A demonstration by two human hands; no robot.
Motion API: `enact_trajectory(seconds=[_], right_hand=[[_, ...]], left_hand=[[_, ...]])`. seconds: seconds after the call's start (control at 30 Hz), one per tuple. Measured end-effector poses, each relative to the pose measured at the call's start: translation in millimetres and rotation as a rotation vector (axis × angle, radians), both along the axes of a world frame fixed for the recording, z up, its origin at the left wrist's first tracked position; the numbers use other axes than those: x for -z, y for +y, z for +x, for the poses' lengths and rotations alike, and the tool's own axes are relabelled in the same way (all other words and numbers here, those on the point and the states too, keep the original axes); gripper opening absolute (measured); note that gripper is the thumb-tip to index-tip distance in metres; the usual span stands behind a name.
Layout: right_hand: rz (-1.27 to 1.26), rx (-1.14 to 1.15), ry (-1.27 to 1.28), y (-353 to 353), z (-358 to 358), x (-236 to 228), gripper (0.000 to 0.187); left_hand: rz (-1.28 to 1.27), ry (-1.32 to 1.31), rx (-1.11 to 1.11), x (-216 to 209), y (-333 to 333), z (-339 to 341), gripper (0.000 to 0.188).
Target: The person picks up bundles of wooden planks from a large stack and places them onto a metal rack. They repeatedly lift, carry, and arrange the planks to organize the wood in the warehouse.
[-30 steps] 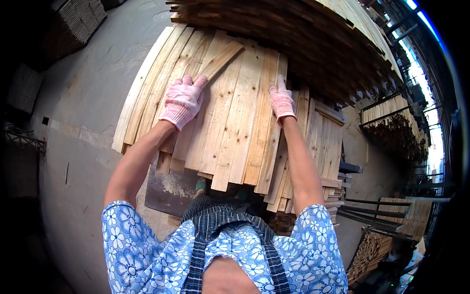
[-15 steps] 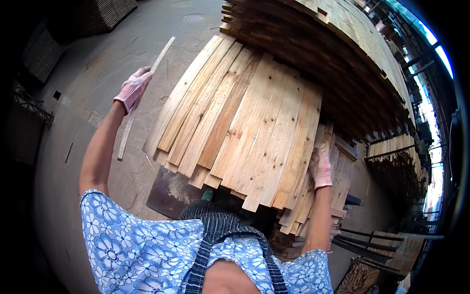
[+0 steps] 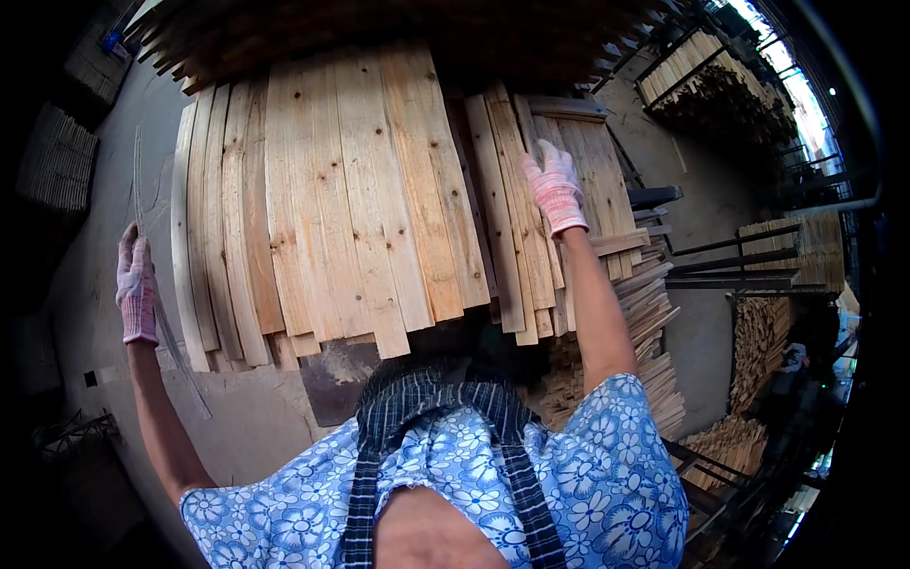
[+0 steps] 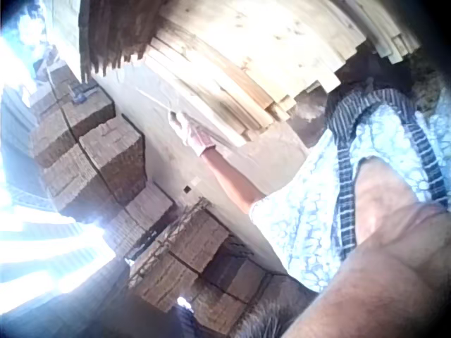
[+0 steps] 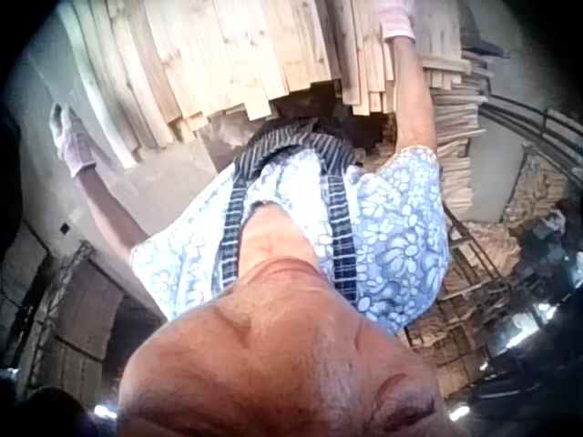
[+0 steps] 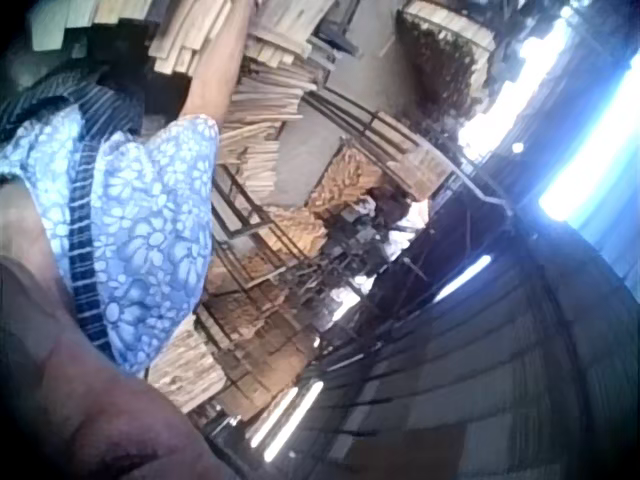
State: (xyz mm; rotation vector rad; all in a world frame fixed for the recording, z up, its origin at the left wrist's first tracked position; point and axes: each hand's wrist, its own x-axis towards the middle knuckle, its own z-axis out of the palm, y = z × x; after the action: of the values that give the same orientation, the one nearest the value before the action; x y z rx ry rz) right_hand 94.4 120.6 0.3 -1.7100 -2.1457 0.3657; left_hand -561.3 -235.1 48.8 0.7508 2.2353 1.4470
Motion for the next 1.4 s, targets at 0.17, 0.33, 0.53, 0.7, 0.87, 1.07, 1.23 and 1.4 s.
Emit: enact_trajectory(seconds=[0.17, 0.33, 0.53, 0.7, 0.87, 1.07, 1.23, 1.4], right_hand=[[-0.307, 0.101, -0.407, -42, -6, 10, 0.082], [-0.322, 0.073, -0.238, -32, 3, 19, 0.077], [-0.503, -0.056, 0.232, -16, 27, 9, 0.076], [-0.690, -0.082, 0.659, -7, 103, -24, 0.072], [-0.415, -0.030, -0.104, 64, 188, 60, 0.073], [0.000, -0.030, -0.261, 21, 143, 43, 0.077], [-0.445, -0.002, -0.062, -21, 66, 56, 0.092], [-0.560, -0.055, 0.144, -12, 59, 76, 0.108]], left_hand=[[0.204, 0.044, 0.266, -68, 46, 201, 0.048], [0.252, -0.021, 0.379, -107, 135, 419, 0.044], [0.220, 0.018, 0.307, -42, 237, 534, 0.047], [-0.479, 0.379, 0.180, 13, 268, 569, 0.045], [-0.674, 0.519, 0.214, 99, 276, 602, 0.059], [-0.748, 0.419, 0.261, 86, 277, 595, 0.070], [-0.795, 0.030, 0.236, 67, 293, 575, 0.095], [-0.749, -0.091, 0.273, 64, 295, 571, 0.100]])
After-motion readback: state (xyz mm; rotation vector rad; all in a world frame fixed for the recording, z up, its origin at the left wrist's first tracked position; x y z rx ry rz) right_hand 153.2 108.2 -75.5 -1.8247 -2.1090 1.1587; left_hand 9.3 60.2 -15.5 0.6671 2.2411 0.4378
